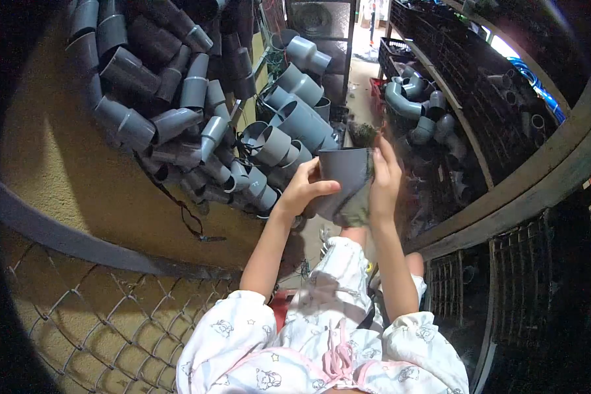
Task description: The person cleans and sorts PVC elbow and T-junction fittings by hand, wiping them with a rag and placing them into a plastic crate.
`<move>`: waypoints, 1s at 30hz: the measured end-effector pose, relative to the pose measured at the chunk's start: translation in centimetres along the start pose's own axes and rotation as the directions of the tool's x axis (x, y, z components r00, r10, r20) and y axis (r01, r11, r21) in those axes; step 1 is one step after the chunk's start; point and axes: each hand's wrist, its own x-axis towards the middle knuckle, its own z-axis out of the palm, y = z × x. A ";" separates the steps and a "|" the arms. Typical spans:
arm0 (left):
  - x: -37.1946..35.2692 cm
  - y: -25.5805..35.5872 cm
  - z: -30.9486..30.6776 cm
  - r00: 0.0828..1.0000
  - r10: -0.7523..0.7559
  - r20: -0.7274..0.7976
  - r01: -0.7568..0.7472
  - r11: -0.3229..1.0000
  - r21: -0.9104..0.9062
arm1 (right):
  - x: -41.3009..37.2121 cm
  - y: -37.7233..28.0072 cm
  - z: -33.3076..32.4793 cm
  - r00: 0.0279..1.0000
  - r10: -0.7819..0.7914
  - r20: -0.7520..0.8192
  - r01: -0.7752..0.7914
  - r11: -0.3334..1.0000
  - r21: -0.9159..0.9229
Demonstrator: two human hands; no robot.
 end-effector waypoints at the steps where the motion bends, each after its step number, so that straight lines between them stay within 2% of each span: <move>1: 0.0 0.0 -0.2 0.999 0.001 0.033 0.002 0.995 -0.103 | -0.2 0.7 0.1 0.998 0.050 -0.028 -0.049 0.999 0.003; 3: -0.1 -0.1 0.5 0.997 -0.060 -0.056 0.045 0.970 -0.239 | -1.2 2.3 0.5 0.985 0.151 -0.079 -0.151 0.989 0.011; 4: 0.0 -0.2 0.8 0.991 -0.089 -0.096 0.056 0.950 -0.308 | -1.6 2.2 0.7 0.985 0.135 -0.109 -0.136 0.991 0.003; 6: 0.1 -0.6 1.0 0.983 -0.110 -0.147 0.076 0.973 -0.219 | -2.8 1.5 1.0 0.978 0.116 -0.174 -0.121 0.993 -0.015; 7: 0.4 -0.7 1.0 0.976 -0.118 -0.182 0.090 0.983 -0.158 | -2.8 2.4 0.7 0.986 -0.017 -0.164 0.017 1.000 0.000; 8: 0.7 -0.6 0.8 0.968 -0.125 -0.215 0.107 0.990 -0.093 | -2.9 2.2 0.8 0.990 -0.090 -0.105 0.090 0.996 -0.012; 9: 0.6 -0.5 0.3 0.966 -0.205 -0.158 0.203 0.979 -0.032 | -3.1 1.4 1.0 0.986 -0.160 -0.049 0.159 0.987 -0.020; 12: 0.6 -1.6 0.4 0.970 0.023 -0.244 -0.014 0.999 0.040 | -2.8 1.4 1.7 0.890 -0.440 0.124 0.454 0.880 -0.140; 13: 0.4 -1.3 0.4 0.965 0.022 -0.260 -0.016 1.000 0.022 | -2.6 1.5 1.8 0.884 -0.449 0.129 0.463 0.877 -0.127; 16: -0.8 -2.2 -0.6 0.947 -0.158 -0.280 0.101 0.973 -0.206 | -1.2 1.4 2.0 0.900 -0.424 0.098 0.434 0.891 -0.133; 17: -1.3 -1.9 -0.9 0.955 -0.227 -0.192 0.184 0.958 -0.219 | -0.6 1.3 2.0 0.911 -0.405 0.077 0.412 0.900 -0.142; 20: -2.0 1.3 0.1 0.972 -0.220 -0.081 0.216 0.975 -0.061 | 0.9 0.1 1.0 0.978 -0.157 0.138 0.170 0.981 -0.091; 21: -1.9 1.8 0.5 0.987 -0.138 -0.084 0.142 0.989 0.038 | 1.3 0.3 0.8 0.976 -0.160 0.150 0.170 0.984 -0.058; 24: -1.4 2.1 -0.3 0.996 -0.090 0.029 0.085 0.986 0.142 | 1.5 0.0 0.3 0.950 -0.215 0.225 0.234 0.970 -0.060; 25: -1.4 2.3 -0.3 0.996 -0.068 0.062 0.059 0.990 0.129 | 1.4 -0.1 0.3 0.950 -0.240 0.198 0.255 0.965 -0.055; 28: -1.4 2.5 1.4 0.988 -0.128 -0.089 0.122 0.990 -0.071 | 1.0 -0.4 0.2 0.952 -0.294 0.083 0.298 0.953 -0.043; 30: -0.9 0.8 2.3 0.949 -0.153 -0.277 0.079 0.962 -0.261 | 0.8 -0.2 0.2 0.953 -0.301 -0.036 0.299 0.953 -0.044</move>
